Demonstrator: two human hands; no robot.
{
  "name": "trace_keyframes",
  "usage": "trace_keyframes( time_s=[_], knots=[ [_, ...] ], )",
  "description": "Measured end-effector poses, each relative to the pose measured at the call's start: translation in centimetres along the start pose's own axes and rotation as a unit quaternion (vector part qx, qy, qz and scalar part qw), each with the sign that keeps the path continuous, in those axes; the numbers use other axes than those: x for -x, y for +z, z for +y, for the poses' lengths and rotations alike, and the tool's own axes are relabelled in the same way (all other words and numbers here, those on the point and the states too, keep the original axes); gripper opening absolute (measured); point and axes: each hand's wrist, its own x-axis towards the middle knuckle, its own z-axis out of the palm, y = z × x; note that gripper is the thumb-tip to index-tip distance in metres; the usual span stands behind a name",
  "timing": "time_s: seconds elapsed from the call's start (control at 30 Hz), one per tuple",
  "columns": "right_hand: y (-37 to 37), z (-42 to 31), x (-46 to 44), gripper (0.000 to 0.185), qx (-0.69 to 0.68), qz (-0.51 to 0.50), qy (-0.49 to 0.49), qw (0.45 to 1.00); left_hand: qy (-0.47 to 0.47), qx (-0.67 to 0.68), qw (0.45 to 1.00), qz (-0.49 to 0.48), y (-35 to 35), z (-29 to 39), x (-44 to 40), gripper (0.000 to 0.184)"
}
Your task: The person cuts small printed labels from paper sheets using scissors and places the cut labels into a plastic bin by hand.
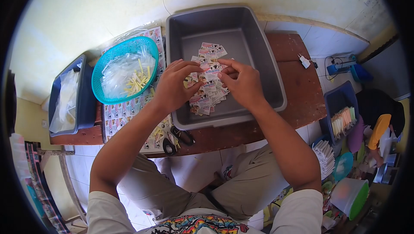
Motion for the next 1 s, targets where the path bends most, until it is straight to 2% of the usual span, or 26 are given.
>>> trace_keyframes(
  time_s=[0.2, 0.27, 0.6, 0.8, 1.0],
  knots=[
    [0.5, 1.2, -0.2, 0.045, -0.019, -0.006, -0.011, 1.0, -0.003, -0.002, 1.0, -0.006, -0.2, -0.1, 0.1, 0.031],
    [0.5, 1.3, -0.2, 0.046, 0.075, 0.013, -0.025, 0.997, -0.008, -0.007, 1.0, -0.009, -0.1, 0.0, 0.2, 0.03],
    [0.3, -0.5, 0.3, 0.046, 0.115, 0.024, -0.045, 0.992, -0.031, 0.01, 0.999, 0.005, -0.2, 0.0, 0.4, 0.024],
    [0.5, -2.8, 0.8, 0.045, 0.11, 0.057, -0.074, 0.99, -0.048, 0.027, 0.998, 0.029, -0.6, 0.5, 0.5, 0.021],
    [2.4, -4.5, 0.7, 0.043, 0.014, 0.071, -0.165, 0.984, -0.063, 0.056, 0.995, 0.055, -2.3, 2.0, 1.0, 0.02]
  ],
)
